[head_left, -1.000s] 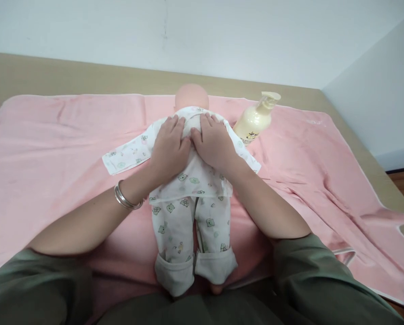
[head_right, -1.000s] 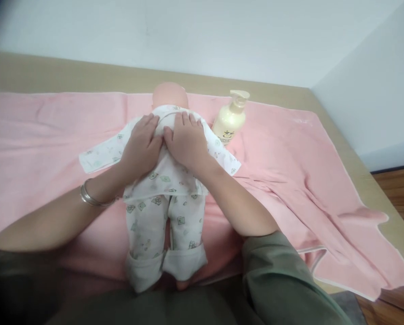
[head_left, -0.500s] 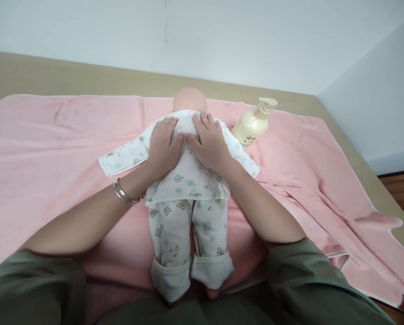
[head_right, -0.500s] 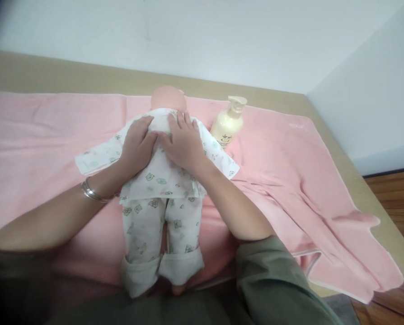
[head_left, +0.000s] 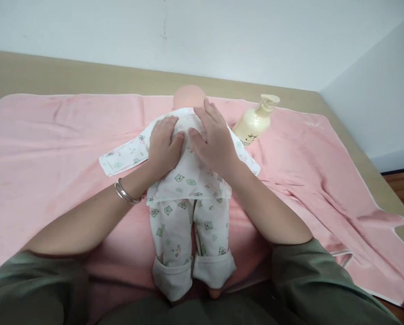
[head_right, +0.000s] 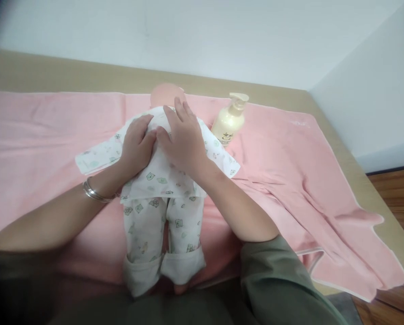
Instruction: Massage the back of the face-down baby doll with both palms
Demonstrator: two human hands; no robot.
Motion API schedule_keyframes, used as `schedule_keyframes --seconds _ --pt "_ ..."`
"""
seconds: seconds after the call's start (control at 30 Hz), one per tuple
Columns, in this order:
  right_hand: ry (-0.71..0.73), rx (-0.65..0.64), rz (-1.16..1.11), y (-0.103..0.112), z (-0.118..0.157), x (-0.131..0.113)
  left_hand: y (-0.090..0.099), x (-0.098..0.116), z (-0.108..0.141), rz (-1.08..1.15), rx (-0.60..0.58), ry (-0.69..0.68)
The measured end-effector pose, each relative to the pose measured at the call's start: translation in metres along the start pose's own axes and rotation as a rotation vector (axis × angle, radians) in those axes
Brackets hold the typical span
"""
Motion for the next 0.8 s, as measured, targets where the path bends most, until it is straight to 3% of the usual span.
schedule_keyframes --seconds 0.1,0.3,0.5,0.67,0.73,0.8 --pt "0.031 0.078 0.030 0.009 0.010 -0.008 0.001 0.000 0.000 0.014 0.007 0.009" --pt "0.006 0.004 0.031 -0.024 0.006 0.001 -0.001 -0.005 0.001 0.021 0.019 0.006" --pt "0.086 0.154 -0.112 -0.003 0.005 0.001 -0.002 -0.004 0.001 0.028 0.026 0.000" --pt "0.014 -0.081 -0.012 -0.032 0.000 0.005 -0.003 -0.005 0.000 0.035 0.027 -0.002" --pt "0.012 -0.128 -0.037 -0.031 0.002 0.005 -0.002 -0.006 0.001 0.035 0.035 -0.005" --pt "0.029 -0.081 -0.091 -0.017 0.004 0.003 -0.001 -0.004 0.001 0.030 0.043 -0.011"
Point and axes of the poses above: each hand's wrist, its own z-axis away from the middle knuckle, its own y-axis out of the back of the hand, x = y × z, the point moved 10 cm from there along -z, towards the middle knuckle, and after that the axes turned 13 degrees about -y, right-handed, at the moved point
